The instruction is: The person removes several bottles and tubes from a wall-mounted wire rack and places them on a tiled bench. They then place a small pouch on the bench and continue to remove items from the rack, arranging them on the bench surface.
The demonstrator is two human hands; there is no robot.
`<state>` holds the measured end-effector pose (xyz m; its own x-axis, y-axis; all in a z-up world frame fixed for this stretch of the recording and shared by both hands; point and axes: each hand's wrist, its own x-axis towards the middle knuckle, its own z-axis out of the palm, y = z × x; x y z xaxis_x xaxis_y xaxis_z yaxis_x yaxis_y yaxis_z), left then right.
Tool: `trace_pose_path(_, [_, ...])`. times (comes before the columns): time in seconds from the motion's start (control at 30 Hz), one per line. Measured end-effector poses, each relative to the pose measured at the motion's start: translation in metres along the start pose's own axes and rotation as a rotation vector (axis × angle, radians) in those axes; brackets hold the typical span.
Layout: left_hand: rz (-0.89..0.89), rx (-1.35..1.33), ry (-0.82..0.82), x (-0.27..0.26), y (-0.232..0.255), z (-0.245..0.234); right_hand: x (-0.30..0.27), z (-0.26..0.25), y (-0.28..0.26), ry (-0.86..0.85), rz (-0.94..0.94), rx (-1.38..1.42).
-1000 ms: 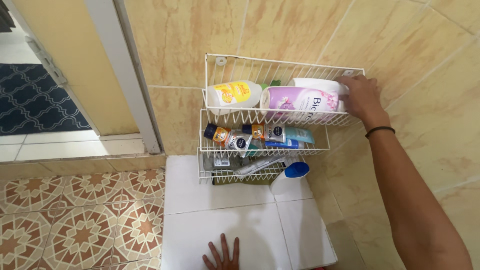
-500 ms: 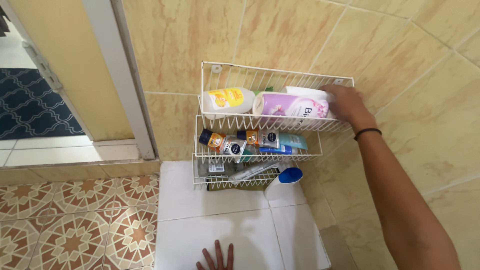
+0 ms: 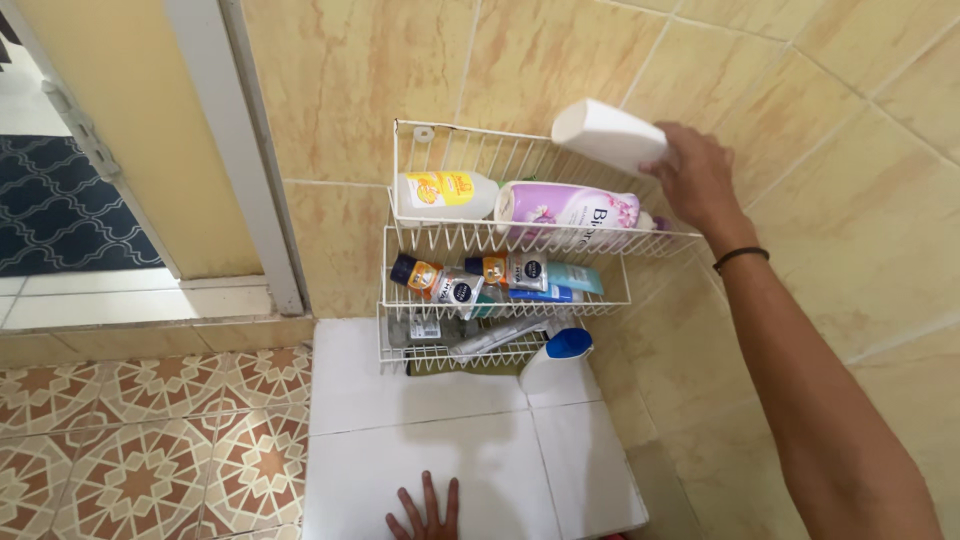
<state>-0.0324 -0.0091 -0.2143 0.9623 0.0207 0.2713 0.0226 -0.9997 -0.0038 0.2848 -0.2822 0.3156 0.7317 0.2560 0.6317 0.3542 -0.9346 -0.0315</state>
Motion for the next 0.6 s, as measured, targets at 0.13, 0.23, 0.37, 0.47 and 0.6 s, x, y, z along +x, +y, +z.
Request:
trace_pose_path(0.13, [-0.042,0.013,0.308,0.006,-0.001,-0.013,0.001,-0.055,-0.032,0.161,-0.166,-0.004])
trace_pose_path(0.23, [0.051,-0.057,-0.224,0.002,-0.003,-0.042,-0.023,-0.092,-0.056,0.213,-0.19,0.102])
trace_pose_path(0.37, [0.081,-0.364,-0.947,0.018,-0.023,-0.066,-0.115,-0.091,-0.093,0.177,0.078,0.468])
trace_pose_path(0.47, [0.057,-0.414,-0.979,0.025,-0.026,-0.07,-0.206,-0.055,-0.124,-0.013,0.411,0.693])
trace_pose_path(0.6, [-0.056,-0.602,-0.797,0.041,-0.03,-0.083,-0.312,-0.004,-0.162,-0.337,0.697,0.882])
